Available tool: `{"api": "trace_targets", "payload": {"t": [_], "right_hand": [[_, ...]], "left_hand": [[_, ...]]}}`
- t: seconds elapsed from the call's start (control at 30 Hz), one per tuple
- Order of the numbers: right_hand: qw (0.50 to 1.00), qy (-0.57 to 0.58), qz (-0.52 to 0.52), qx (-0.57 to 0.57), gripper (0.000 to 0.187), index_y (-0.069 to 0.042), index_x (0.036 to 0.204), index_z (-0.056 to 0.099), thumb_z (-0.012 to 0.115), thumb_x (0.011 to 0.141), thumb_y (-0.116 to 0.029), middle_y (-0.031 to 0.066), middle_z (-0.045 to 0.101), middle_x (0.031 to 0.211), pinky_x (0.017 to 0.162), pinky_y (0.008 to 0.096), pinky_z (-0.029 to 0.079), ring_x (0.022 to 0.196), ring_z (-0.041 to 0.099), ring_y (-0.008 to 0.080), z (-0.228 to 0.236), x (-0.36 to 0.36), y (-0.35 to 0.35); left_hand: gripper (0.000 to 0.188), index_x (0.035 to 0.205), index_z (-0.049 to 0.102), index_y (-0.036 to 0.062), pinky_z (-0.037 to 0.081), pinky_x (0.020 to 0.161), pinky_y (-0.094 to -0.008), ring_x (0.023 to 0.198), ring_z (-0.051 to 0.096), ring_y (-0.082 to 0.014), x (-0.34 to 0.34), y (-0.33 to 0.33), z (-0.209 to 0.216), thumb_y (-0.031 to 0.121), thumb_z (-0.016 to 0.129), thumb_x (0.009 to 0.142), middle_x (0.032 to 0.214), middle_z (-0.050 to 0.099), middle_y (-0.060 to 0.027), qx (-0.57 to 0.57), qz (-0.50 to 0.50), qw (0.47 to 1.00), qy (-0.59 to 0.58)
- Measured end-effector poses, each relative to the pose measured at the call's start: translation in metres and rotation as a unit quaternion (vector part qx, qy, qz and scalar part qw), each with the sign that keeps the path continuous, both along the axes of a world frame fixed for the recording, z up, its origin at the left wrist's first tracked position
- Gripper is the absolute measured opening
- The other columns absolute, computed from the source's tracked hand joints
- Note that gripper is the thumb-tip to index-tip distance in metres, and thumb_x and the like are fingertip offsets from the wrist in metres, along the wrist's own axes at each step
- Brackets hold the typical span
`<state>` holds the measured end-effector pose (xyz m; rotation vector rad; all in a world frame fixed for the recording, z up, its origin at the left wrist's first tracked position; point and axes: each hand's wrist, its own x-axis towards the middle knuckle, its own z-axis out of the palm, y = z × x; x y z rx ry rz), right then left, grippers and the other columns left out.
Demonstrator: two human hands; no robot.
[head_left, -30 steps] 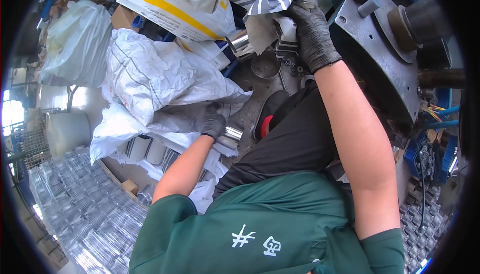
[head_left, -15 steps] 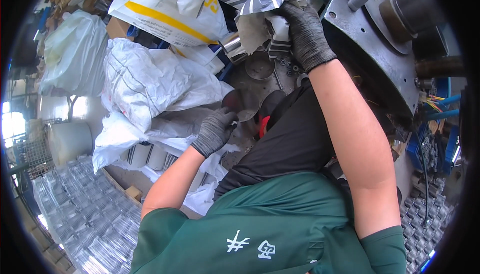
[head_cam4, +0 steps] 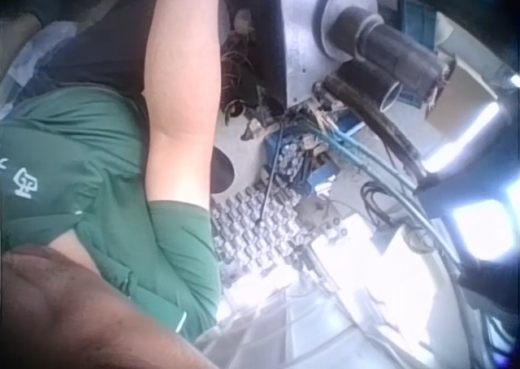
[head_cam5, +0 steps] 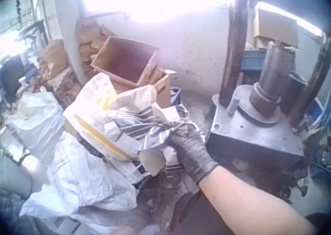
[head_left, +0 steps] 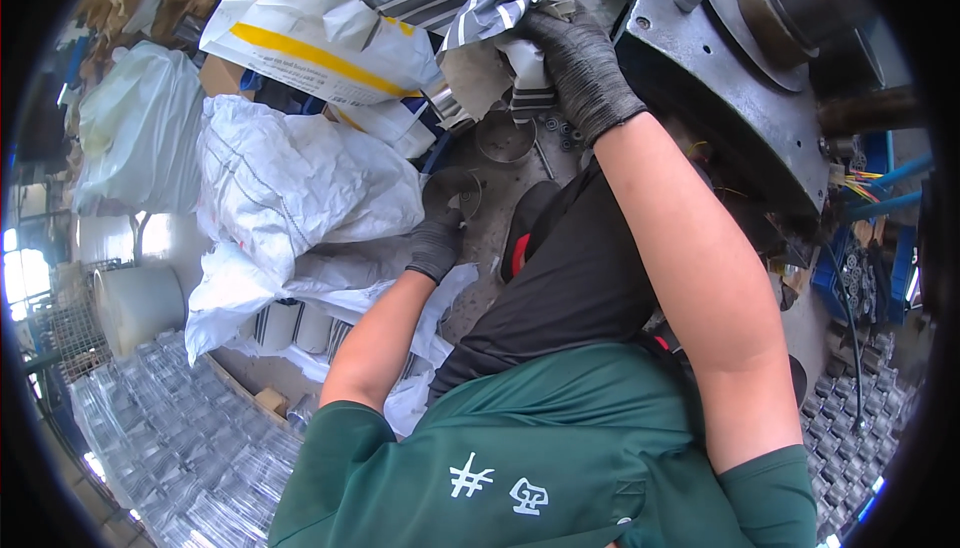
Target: Manually assemble and align stator winding components into a metal housing using industrial machinery and tools.
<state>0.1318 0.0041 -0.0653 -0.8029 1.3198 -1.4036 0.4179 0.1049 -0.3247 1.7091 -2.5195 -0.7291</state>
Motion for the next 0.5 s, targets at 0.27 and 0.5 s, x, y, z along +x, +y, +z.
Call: {"api": "trace_targets", "payload": {"t": [0.27, 0.5], "right_hand": [[0.996, -0.061, 0.009, -0.064, 0.040, -0.006, 0.117, 0.071, 0.081, 0.082, -0.021, 0.0073, 0.073, 0.100, 0.078, 0.0349, 0.059, 0.086, 0.072, 0.0205, -0.019, 0.025, -0.014], [0.997, -0.070, 0.017, -0.006, 0.039, -0.007, 0.126, 0.067, 0.076, 0.092, -0.025, 0.0102, 0.075, 0.105, 0.077, 0.0322, 0.061, 0.089, 0.074, 0.0197, -0.005, 0.010, -0.015]], "left_hand": [[0.031, 0.120, 0.067, 0.0128, 0.054, 0.085, -0.0514, 0.103, 0.068, -0.0413, 0.003, 0.003, -0.012, 0.018, 0.069, 0.090, 0.119, 0.067, -0.0197, -0.089, 0.013, 0.985, 0.147], [0.028, 0.117, 0.067, 0.0074, 0.054, 0.088, -0.0437, 0.098, 0.069, -0.0325, 0.079, 0.093, 0.028, 0.021, 0.073, 0.093, 0.107, 0.070, -0.0167, -0.088, 0.253, 0.924, 0.273]]}}
